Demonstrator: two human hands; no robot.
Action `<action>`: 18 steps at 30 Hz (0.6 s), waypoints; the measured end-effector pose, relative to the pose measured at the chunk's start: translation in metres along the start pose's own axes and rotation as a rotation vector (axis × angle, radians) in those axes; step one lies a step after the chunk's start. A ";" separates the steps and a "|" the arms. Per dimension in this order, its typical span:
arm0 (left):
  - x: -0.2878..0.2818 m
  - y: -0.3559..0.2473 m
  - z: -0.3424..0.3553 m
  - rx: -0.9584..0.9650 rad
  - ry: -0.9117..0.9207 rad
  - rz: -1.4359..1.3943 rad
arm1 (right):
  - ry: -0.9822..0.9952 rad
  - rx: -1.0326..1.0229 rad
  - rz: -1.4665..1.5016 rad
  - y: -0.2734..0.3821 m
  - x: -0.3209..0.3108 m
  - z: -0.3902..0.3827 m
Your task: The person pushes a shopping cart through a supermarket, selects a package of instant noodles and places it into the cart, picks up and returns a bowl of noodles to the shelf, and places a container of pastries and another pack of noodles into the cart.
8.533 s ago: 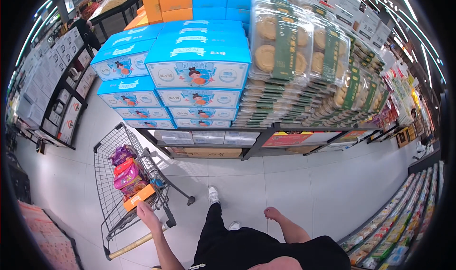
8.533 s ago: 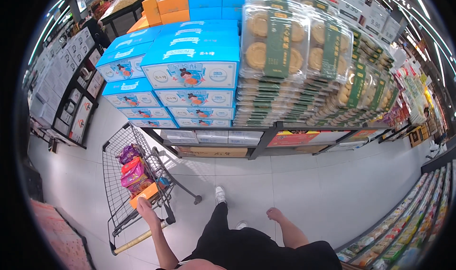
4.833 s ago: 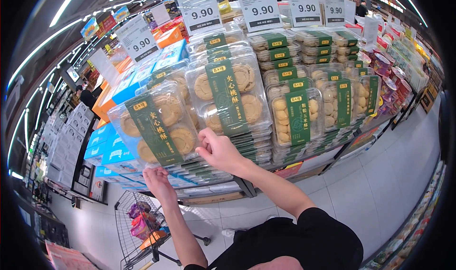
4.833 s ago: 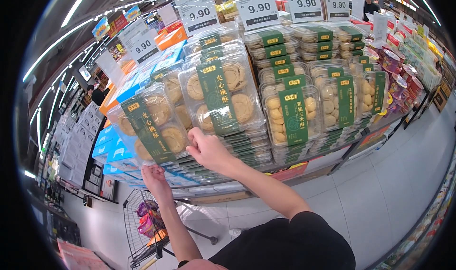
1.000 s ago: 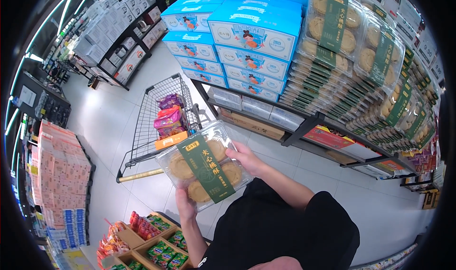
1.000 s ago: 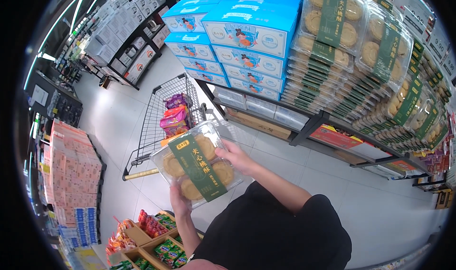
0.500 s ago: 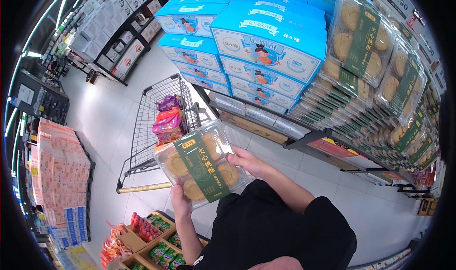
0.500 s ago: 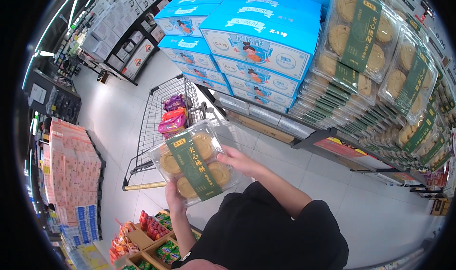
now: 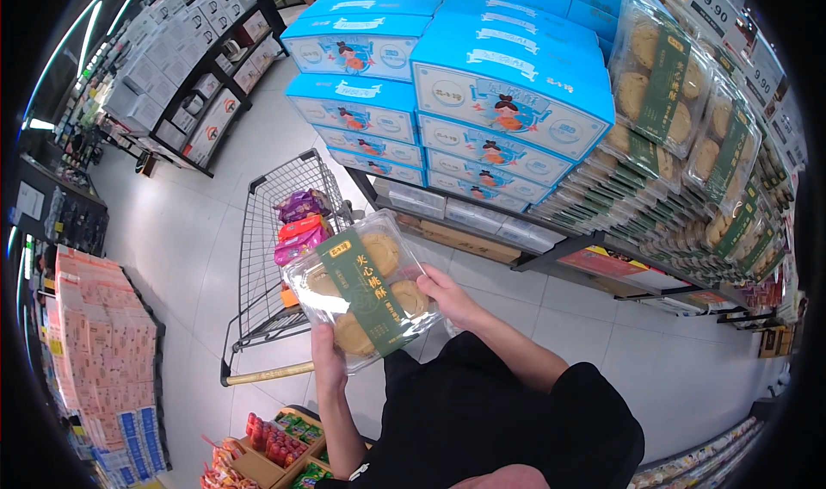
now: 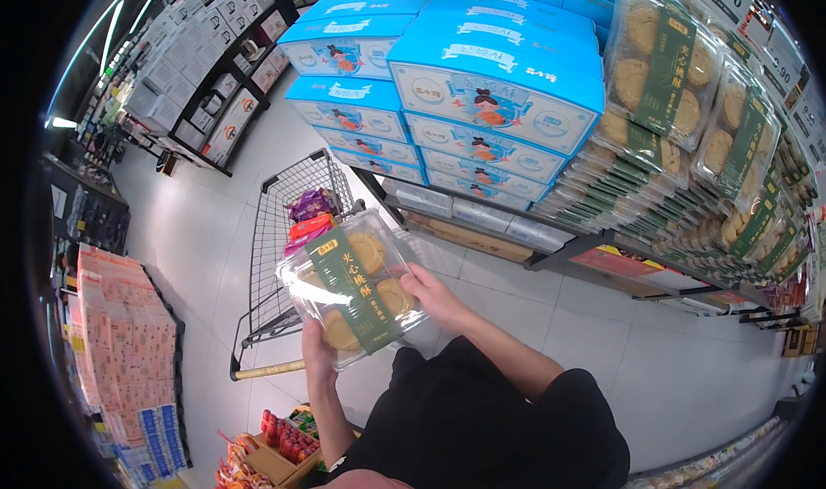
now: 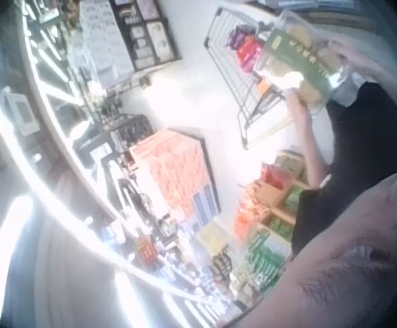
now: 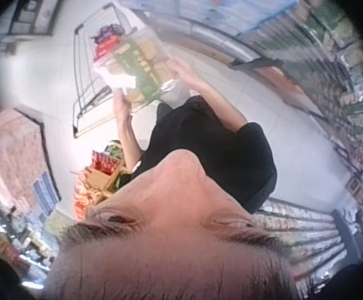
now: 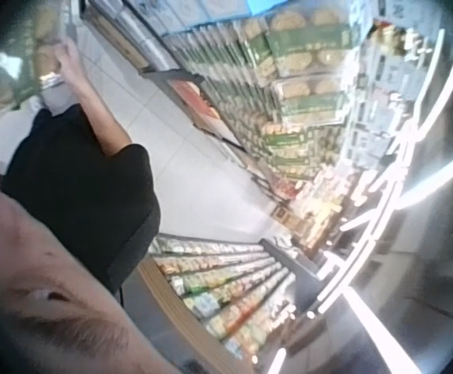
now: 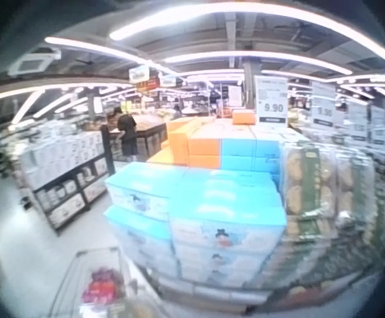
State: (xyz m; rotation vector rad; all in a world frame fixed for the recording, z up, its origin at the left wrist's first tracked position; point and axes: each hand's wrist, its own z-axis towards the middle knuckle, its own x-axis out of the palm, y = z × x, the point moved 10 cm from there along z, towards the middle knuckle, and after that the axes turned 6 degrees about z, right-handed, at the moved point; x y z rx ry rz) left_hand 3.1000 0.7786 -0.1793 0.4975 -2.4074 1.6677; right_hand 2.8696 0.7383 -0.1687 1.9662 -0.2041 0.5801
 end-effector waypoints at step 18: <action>-0.146 -0.043 0.044 0.011 0.232 0.202 | -0.248 0.036 -0.071 -0.054 0.106 0.103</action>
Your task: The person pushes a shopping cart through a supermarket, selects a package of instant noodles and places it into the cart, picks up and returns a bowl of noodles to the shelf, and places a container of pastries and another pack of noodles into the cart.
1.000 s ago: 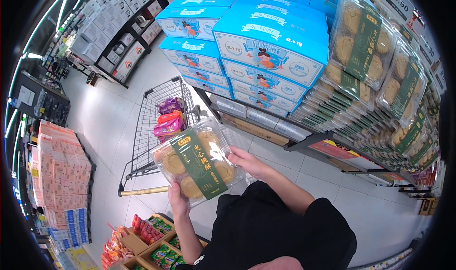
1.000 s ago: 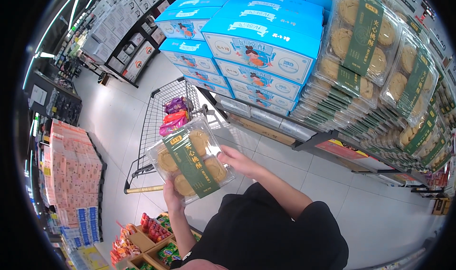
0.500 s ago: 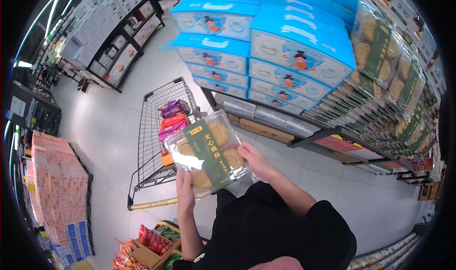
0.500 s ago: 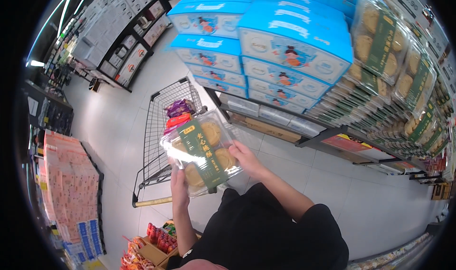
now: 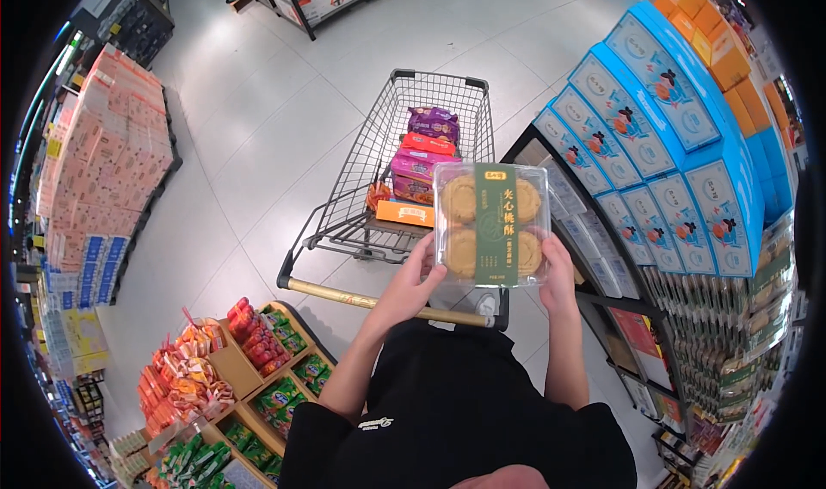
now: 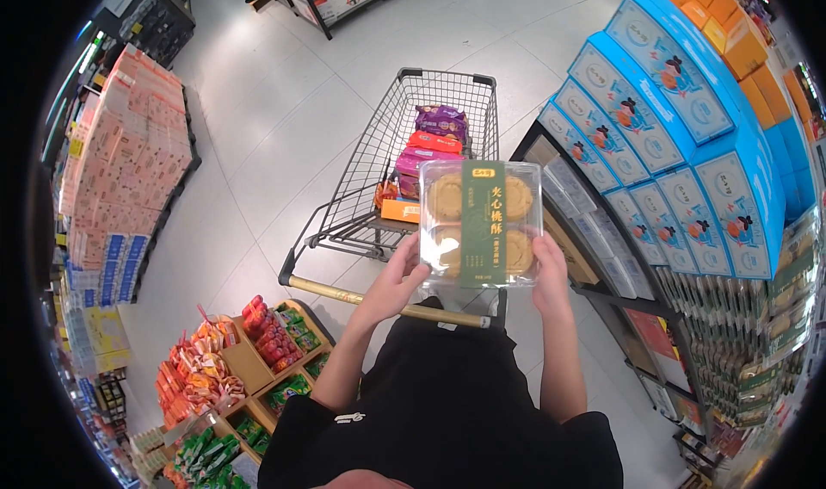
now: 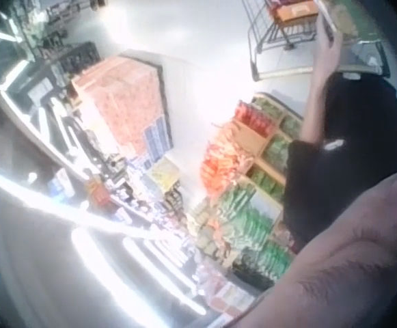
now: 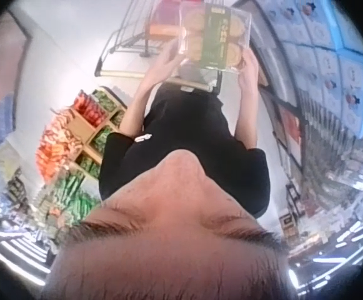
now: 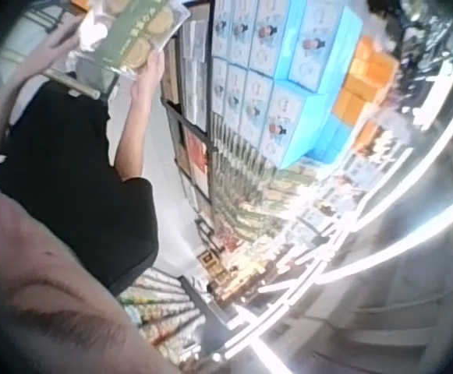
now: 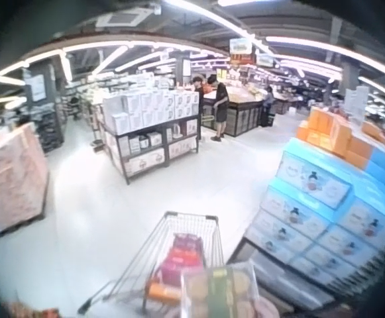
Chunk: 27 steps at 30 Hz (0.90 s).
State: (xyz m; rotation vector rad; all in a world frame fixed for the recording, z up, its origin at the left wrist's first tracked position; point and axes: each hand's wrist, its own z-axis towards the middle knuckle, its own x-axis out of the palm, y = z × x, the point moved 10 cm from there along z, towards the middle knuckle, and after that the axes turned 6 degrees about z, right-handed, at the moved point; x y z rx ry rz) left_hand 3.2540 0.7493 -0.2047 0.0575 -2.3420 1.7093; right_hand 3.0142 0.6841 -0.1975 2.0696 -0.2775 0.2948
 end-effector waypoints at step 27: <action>-0.129 0.015 0.147 -0.014 0.156 0.408 | 0.002 -0.265 -0.775 -0.036 0.055 0.166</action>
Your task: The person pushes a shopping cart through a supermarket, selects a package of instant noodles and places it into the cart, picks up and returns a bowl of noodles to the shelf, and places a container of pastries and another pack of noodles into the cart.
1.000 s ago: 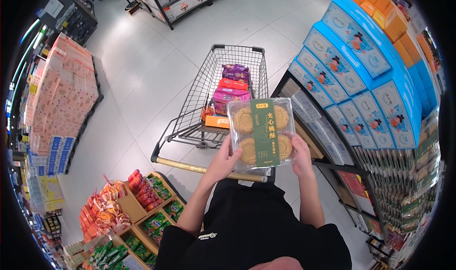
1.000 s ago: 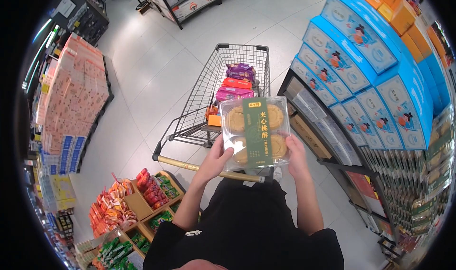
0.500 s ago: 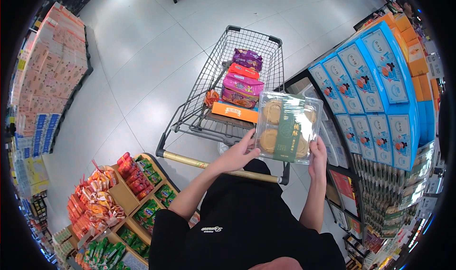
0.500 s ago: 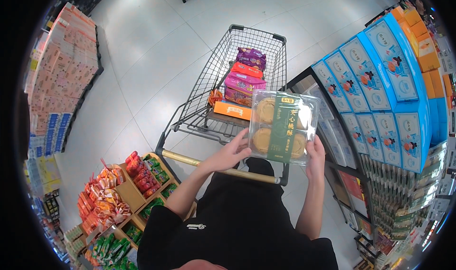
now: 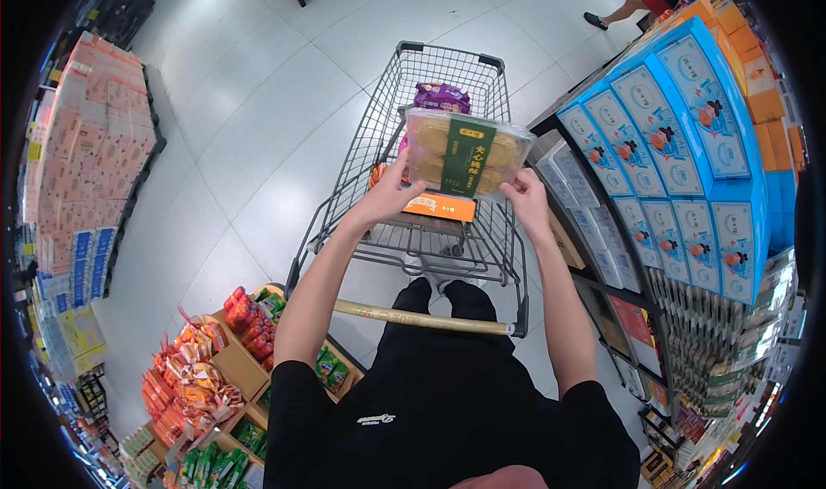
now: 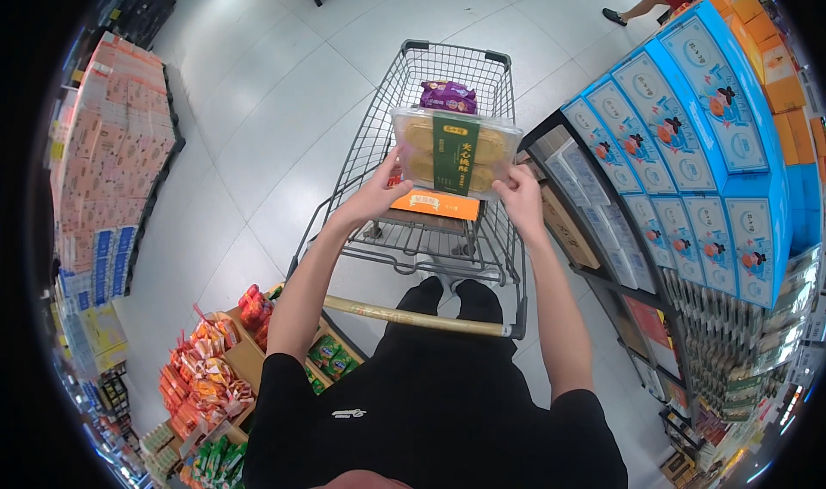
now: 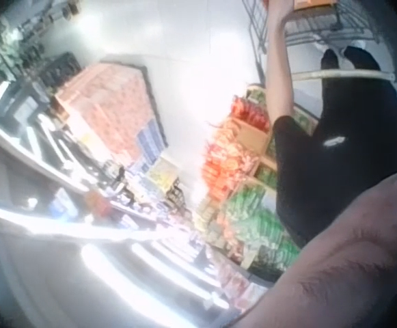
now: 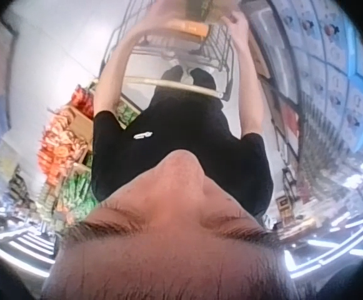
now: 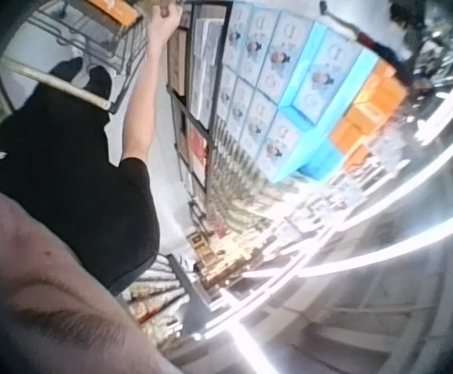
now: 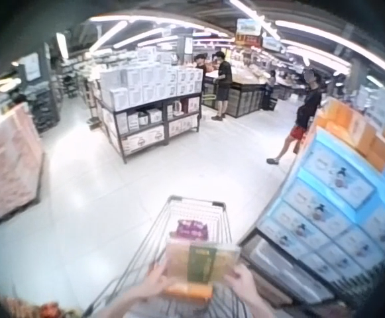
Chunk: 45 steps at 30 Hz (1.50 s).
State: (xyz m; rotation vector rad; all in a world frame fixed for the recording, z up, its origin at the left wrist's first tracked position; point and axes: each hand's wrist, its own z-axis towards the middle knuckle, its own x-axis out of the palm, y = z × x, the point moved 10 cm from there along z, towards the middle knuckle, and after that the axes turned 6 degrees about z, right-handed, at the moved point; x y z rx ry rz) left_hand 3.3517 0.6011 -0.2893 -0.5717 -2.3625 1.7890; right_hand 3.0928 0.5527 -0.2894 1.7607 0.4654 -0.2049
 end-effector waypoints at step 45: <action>0.025 0.251 0.065 -0.447 -0.387 -0.141 | -0.075 0.193 -0.147 -0.182 0.096 0.032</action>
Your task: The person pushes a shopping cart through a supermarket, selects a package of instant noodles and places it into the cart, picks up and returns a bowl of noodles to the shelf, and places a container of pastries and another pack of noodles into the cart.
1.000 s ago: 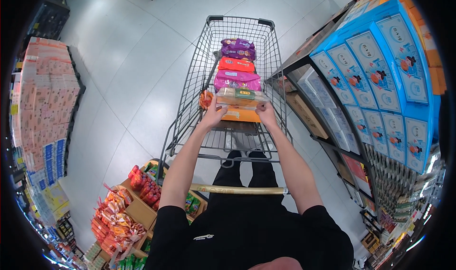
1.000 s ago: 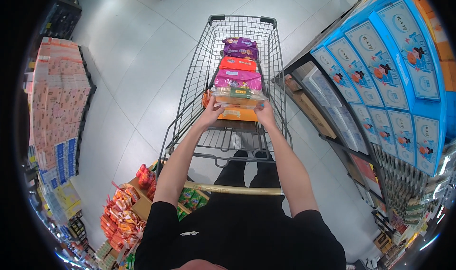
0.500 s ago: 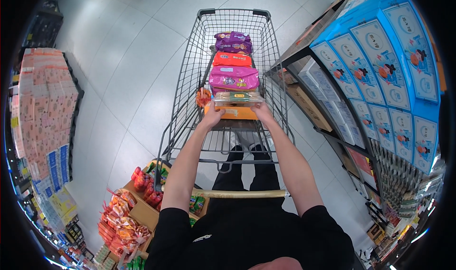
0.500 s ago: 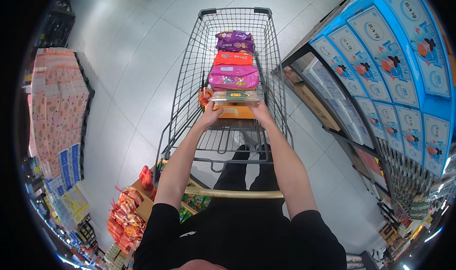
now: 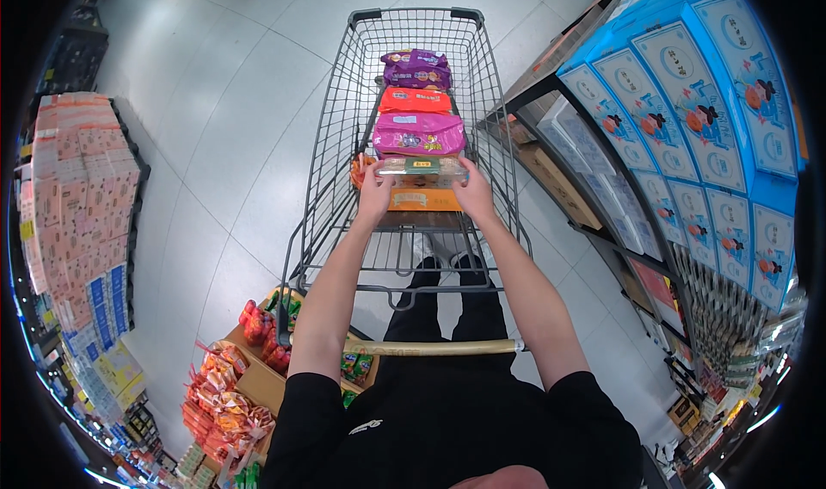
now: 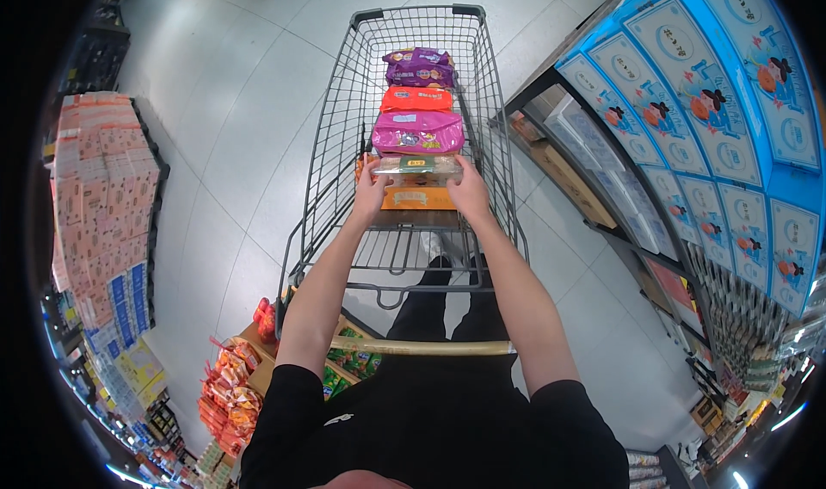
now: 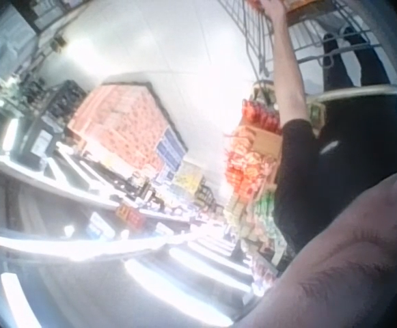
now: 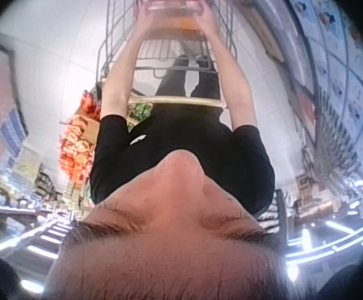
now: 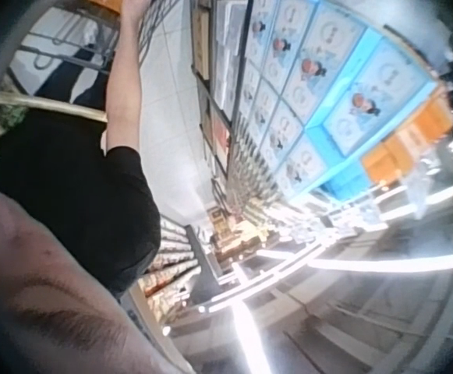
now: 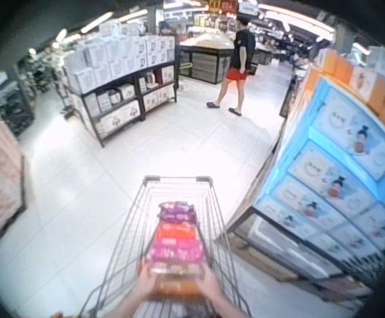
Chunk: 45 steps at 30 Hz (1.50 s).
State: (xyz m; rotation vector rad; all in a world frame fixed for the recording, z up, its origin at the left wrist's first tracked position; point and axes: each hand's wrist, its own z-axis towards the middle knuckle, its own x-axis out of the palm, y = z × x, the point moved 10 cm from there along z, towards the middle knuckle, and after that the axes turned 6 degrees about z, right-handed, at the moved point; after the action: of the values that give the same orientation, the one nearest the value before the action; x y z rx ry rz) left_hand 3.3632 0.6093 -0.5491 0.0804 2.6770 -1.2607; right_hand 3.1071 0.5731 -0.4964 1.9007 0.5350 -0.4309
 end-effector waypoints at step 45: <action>-0.137 -0.165 -0.268 0.357 0.380 0.358 | 0.861 -0.010 -0.292 0.094 -0.103 -0.265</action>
State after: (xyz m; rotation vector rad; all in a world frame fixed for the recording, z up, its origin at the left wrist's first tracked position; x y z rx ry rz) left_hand 3.4389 0.7141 -0.2309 0.8855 2.5130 -1.7102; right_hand 3.0858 0.7703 -0.2723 1.9482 1.3791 0.2456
